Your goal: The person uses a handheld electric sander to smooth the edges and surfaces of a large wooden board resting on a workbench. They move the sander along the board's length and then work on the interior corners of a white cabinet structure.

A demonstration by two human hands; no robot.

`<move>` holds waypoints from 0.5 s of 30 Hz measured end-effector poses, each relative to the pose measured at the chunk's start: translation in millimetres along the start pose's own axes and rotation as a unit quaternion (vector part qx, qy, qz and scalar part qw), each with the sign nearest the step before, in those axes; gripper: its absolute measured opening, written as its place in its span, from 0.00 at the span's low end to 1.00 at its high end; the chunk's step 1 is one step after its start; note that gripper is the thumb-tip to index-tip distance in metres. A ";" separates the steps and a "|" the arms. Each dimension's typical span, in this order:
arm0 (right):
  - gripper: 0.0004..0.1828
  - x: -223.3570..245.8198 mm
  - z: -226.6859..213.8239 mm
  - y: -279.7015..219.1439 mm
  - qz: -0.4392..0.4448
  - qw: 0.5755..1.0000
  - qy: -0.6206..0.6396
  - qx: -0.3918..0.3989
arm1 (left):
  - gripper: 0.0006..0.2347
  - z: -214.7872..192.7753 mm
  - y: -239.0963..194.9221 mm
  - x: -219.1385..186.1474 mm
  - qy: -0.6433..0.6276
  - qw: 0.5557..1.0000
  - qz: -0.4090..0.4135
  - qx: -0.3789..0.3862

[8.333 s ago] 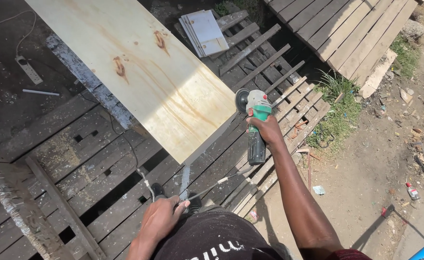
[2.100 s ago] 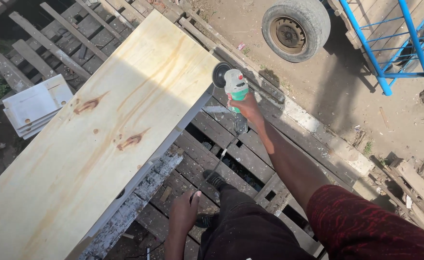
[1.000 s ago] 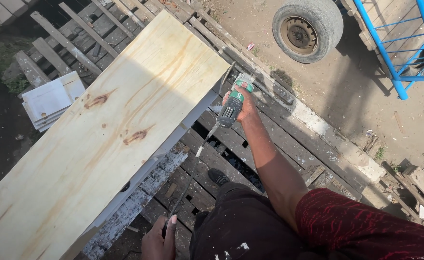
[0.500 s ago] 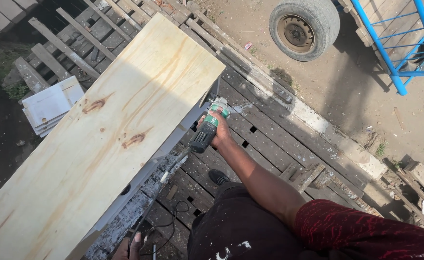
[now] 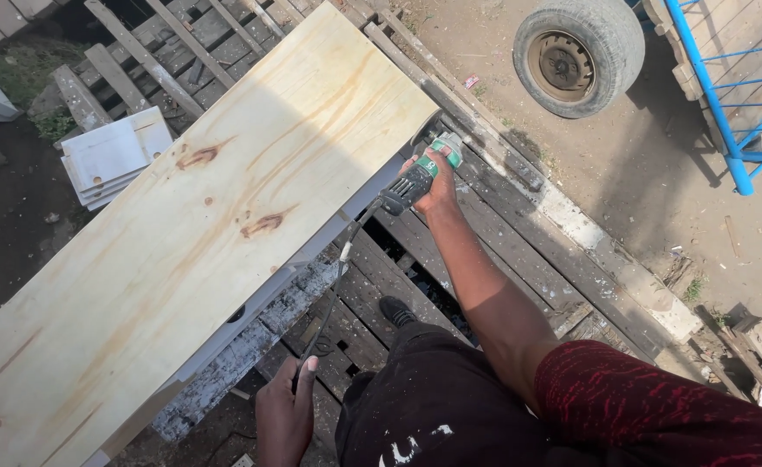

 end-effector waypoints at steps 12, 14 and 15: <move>0.12 -62.1 -25.9 -44.0 0.007 1.000 -0.027 0.010 | 0.22 -16.3 -3.1 91.1 -0.032 0.997 -0.058 -0.042; 0.14 -73.4 -31.5 -42.2 0.018 0.999 -0.010 0.029 | 0.22 -20.7 -8.6 98.4 -0.040 0.996 -0.065 -0.040; 0.16 -80.5 -34.8 -43.3 0.027 0.999 0.008 0.047 | 0.22 -23.7 -13.0 103.8 -0.045 0.996 -0.070 -0.038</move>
Point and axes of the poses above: each hand's wrist, its own y-axis towards the middle knuckle, its own z-axis out of the palm, x = y × z, the point moved 6 cm from there along y, towards the middle knuckle, and after that the axes turned 13 degrees about -z, right-handed, at the moved point
